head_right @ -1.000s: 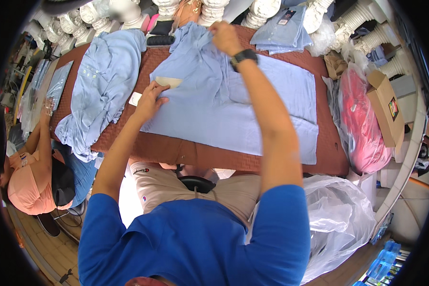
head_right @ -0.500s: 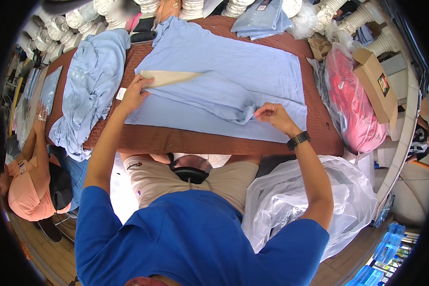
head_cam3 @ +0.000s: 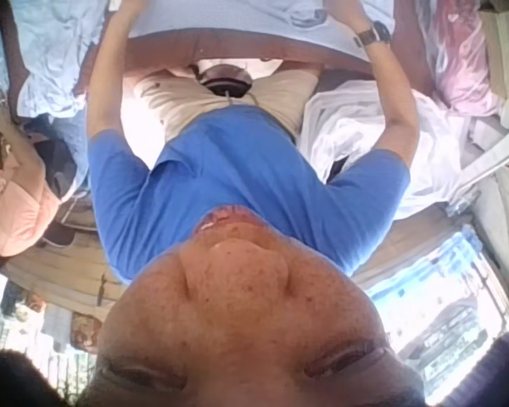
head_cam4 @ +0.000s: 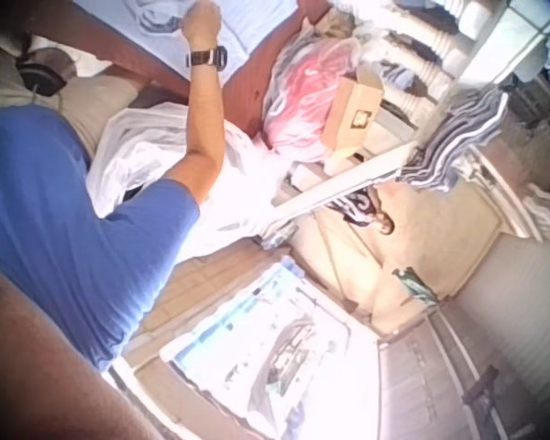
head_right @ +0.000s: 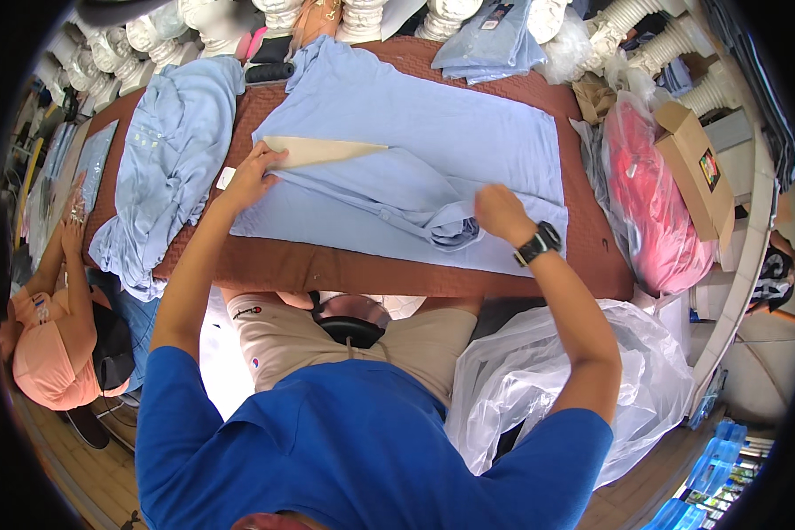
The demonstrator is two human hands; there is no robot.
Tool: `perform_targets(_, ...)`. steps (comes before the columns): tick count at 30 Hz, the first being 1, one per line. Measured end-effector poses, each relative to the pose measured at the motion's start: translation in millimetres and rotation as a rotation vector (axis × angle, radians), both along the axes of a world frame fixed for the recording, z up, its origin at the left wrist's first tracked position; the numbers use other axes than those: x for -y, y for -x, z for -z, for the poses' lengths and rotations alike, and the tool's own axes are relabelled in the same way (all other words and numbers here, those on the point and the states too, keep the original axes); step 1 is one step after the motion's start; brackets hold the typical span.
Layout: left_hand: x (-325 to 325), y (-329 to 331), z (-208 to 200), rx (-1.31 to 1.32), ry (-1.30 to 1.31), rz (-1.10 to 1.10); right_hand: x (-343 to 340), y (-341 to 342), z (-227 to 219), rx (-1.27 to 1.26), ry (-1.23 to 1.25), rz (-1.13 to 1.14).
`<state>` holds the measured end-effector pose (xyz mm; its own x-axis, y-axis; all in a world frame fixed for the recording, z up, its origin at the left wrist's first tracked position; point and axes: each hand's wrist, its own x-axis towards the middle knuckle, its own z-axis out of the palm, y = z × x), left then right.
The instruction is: The person buttons a light blue shirt, smooths it out on a work surface, places a cardboard insert inside, and folds the shirt before sliding it into a plastic bag and sealing it.
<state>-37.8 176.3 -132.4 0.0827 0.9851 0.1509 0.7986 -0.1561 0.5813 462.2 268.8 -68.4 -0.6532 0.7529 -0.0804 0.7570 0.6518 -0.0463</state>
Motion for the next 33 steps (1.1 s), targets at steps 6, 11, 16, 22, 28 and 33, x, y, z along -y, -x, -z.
perform_targets(6,-4.0,23.2,-2.7,0.165,0.219,0.141,-2.0,152.8,5.3,-0.375,0.292,-0.249)
perform_targets(11,-3.7,18.6,-19.1,0.153,0.276,0.051,-103.3,237.1,-18.8,-0.239,0.263,-0.047)
perform_targets(16,9.3,4.7,-7.6,-0.022,-0.038,-0.020,-206.7,303.0,33.6,-0.505,-0.175,0.159)
perform_targets(22,17.7,-11.1,-9.7,-0.063,-0.063,-0.105,-218.1,325.3,46.9,-0.429,-0.005,0.368)
perform_targets(28,17.9,-7.5,-2.0,-0.100,-0.112,-0.114,-168.9,291.7,-28.7,-0.904,0.196,0.051)
perform_targets(33,21.2,-4.1,-2.7,-0.064,-0.079,-0.141,-39.9,211.8,-90.2,-0.673,0.488,-0.584)
